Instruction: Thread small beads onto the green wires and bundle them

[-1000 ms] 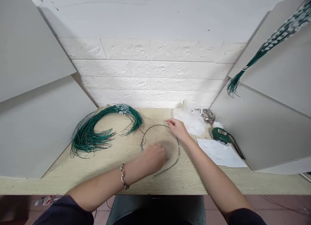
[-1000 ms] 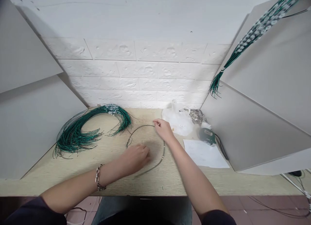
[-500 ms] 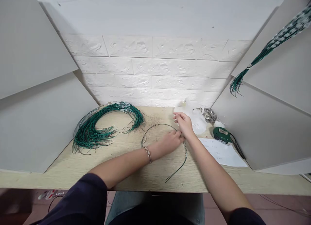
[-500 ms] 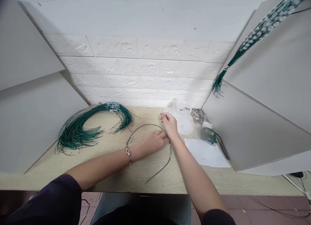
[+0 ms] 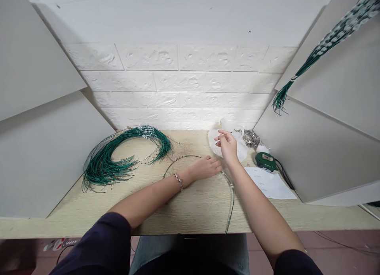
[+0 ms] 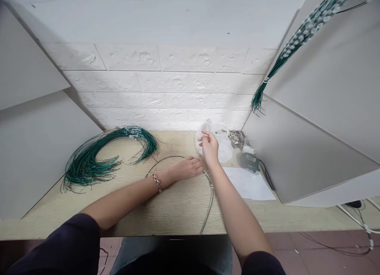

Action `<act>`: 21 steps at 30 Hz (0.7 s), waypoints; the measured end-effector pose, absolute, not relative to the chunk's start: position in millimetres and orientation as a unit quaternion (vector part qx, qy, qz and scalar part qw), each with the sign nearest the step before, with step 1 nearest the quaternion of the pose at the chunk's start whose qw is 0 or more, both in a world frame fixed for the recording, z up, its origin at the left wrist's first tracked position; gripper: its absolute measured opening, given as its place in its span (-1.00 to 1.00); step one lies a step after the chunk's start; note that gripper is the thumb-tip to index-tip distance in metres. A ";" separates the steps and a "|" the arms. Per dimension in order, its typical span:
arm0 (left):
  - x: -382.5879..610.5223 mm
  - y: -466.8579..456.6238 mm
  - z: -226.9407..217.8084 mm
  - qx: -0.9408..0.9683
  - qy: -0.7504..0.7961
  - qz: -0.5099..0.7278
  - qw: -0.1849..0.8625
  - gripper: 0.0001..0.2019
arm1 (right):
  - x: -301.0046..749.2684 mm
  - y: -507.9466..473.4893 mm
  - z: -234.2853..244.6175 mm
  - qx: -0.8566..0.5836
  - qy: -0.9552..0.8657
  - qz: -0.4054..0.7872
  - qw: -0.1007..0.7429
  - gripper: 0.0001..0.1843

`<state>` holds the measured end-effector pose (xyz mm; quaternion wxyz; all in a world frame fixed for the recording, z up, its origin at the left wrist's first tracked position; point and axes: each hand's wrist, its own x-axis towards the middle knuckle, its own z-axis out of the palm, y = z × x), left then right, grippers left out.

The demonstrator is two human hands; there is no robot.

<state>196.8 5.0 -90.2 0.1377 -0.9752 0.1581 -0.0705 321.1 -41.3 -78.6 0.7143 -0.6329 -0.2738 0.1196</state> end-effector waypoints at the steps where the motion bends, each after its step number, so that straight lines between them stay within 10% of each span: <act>1: 195.1 5.2 -89.9 -0.977 0.148 -0.076 0.133 -0.72 | 321.9 -41.4 -78.6 -0.632 -0.271 0.120 0.716 -0.63; 6: 187.0 15.6 -90.2 -0.995 0.050 -0.089 -0.009 -0.80 | 324.0 -40.9 -76.2 -0.637 -0.253 0.131 0.716 -0.57; 15: 192.8 40.3 -100.2 -0.747 -0.094 -0.202 -0.627 -0.77 | 299.4 -40.6 -72.4 -0.620 -0.409 0.295 0.601 -0.68; 21: 192.7 45.8 -103.2 -0.687 -0.071 -0.153 -0.707 -0.69 | 296.2 -37.1 -81.8 -0.615 -0.411 0.326 0.588 -0.71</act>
